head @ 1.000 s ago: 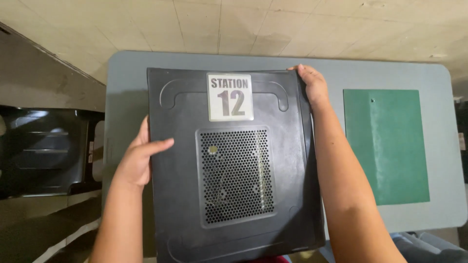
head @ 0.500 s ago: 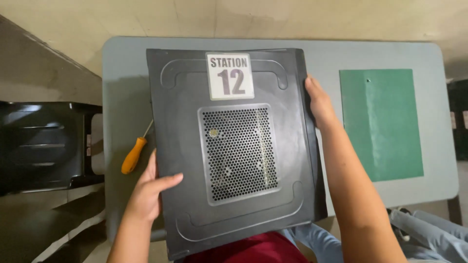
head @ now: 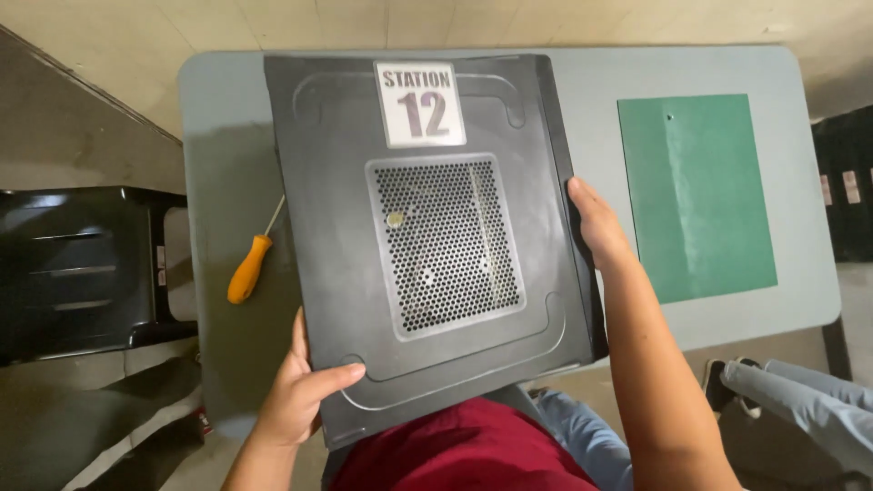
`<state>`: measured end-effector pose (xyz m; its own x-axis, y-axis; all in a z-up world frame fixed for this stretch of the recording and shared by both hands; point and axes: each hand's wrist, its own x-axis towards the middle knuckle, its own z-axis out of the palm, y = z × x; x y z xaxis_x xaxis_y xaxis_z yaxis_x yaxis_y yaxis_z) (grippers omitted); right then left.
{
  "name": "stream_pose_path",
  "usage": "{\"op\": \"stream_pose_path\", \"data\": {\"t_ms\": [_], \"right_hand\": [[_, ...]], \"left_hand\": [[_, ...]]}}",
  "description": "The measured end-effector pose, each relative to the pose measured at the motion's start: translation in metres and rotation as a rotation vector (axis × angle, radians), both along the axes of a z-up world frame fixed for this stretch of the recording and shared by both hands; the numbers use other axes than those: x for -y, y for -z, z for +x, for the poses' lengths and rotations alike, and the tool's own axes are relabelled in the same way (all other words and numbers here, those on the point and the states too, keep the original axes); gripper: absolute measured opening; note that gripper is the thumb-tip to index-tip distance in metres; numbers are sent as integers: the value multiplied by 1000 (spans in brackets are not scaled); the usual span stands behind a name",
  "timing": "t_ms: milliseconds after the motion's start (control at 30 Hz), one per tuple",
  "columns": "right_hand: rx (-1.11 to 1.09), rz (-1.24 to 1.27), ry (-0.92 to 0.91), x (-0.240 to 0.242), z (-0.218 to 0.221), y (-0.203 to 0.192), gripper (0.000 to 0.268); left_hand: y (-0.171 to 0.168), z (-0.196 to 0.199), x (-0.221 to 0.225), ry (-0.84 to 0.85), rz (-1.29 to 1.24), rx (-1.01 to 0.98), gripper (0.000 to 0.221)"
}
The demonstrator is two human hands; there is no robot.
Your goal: Using a screwdriver to remove screws and then sliding off the side panel of a desktop computer tower.
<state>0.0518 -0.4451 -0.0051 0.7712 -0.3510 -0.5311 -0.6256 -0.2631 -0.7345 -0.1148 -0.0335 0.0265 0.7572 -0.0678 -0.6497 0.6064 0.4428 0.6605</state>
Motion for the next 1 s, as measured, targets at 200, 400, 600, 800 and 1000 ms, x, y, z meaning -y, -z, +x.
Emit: {"op": "stream_pose_path", "data": {"t_ms": [200,400,600,800,1000], "right_hand": [[30,-31,-25,1,-2,0,75],[162,-33,-117,24,-2,29,70],[46,-126,-170,-36,-22,-49,79],[48,-172,-176,-25,-17,-31,74],[102,-172,-176,-12,-16,-14,67]], "left_hand": [[-27,1,8,28,85,80,104],[-19,-2,9,-5,49,115,108],[21,-15,5,-68,-18,77,109],[12,-10,4,-40,28,121,105],[19,-13,3,-73,-17,147,101]]}}
